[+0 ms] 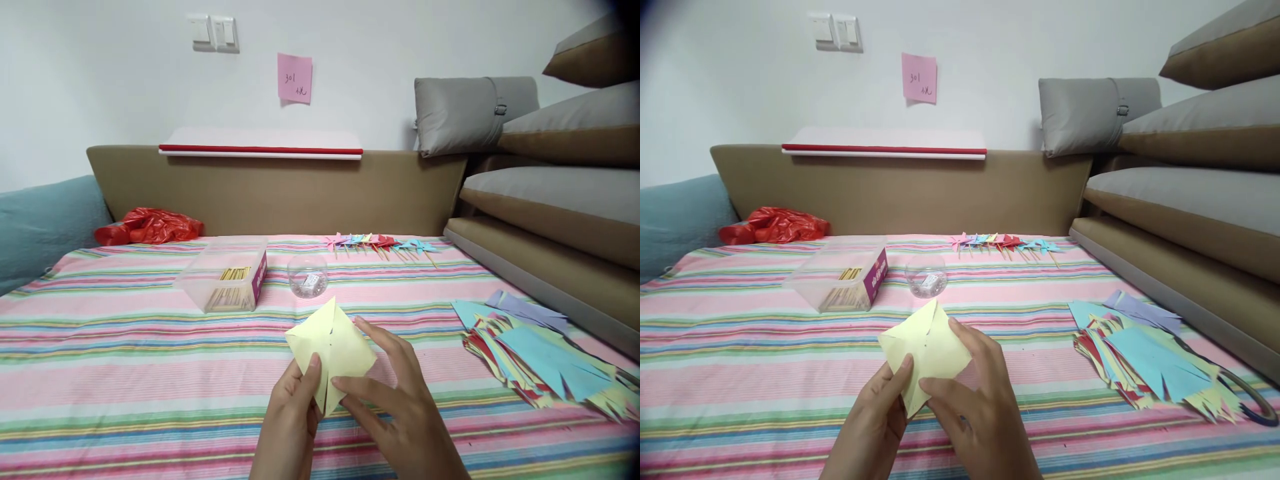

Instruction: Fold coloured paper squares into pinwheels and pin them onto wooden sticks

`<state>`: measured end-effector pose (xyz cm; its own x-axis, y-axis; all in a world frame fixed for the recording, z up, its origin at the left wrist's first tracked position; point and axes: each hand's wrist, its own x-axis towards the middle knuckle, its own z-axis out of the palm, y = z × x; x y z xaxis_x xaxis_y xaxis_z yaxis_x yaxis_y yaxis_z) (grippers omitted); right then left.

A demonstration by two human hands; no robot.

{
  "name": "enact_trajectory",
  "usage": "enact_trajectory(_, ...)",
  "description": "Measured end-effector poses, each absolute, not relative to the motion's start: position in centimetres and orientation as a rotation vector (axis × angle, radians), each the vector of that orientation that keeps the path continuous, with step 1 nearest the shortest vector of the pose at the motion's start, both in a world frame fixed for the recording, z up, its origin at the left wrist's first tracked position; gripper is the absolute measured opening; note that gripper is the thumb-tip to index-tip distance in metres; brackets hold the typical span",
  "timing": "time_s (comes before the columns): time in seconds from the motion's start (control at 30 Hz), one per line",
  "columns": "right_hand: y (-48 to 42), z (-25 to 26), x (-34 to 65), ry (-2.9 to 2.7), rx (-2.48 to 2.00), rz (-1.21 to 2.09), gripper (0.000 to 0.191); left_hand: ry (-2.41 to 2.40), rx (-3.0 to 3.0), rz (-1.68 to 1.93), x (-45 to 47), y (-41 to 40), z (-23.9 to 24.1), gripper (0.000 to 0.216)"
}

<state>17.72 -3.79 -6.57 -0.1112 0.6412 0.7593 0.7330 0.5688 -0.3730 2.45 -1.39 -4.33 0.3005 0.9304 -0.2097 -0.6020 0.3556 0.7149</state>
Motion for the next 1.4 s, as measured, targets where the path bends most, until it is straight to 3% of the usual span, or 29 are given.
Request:
enact_trajectory(0.2, -4.3, -6.0, 16.5, -1.495, -1.26, 0.244, 0.014, 0.649, 0.583, 1.102, 2.7, -1.7, -4.4, 0.041)
enact_trajectory(0.37, -4.3, -5.3, 15.7, -1.182, -1.289, 0.704, 0.023, 0.697, 0.612, 1.118, 2.8, -1.7, -4.4, 0.039)
enact_trajectory(0.5, -4.0, -5.0, 15.8, -0.984, -1.223, 0.882, 0.024, 0.754, 0.61, 1.139, 2.7, -1.8, -4.2, 0.039)
enact_trajectory(0.63, -4.0, -4.7, 15.8, -0.898, -1.214, 0.929, 0.028, 0.754, 0.616, 1.161, 2.5, -1.8, -4.2, 0.036)
enact_trajectory(0.83, -4.1, -4.8, 15.5, -0.884, -1.235, 0.973, 0.036, 0.766, 0.726, 1.125, 2.8, -1.9, -4.2, 0.048)
enact_trajectory(1.4, -4.1, -4.6, 14.4, -0.899, -1.164, 0.911, 0.027, 0.833, 0.84, 1.18, 3.4, -2.7, -3.6, 0.042)
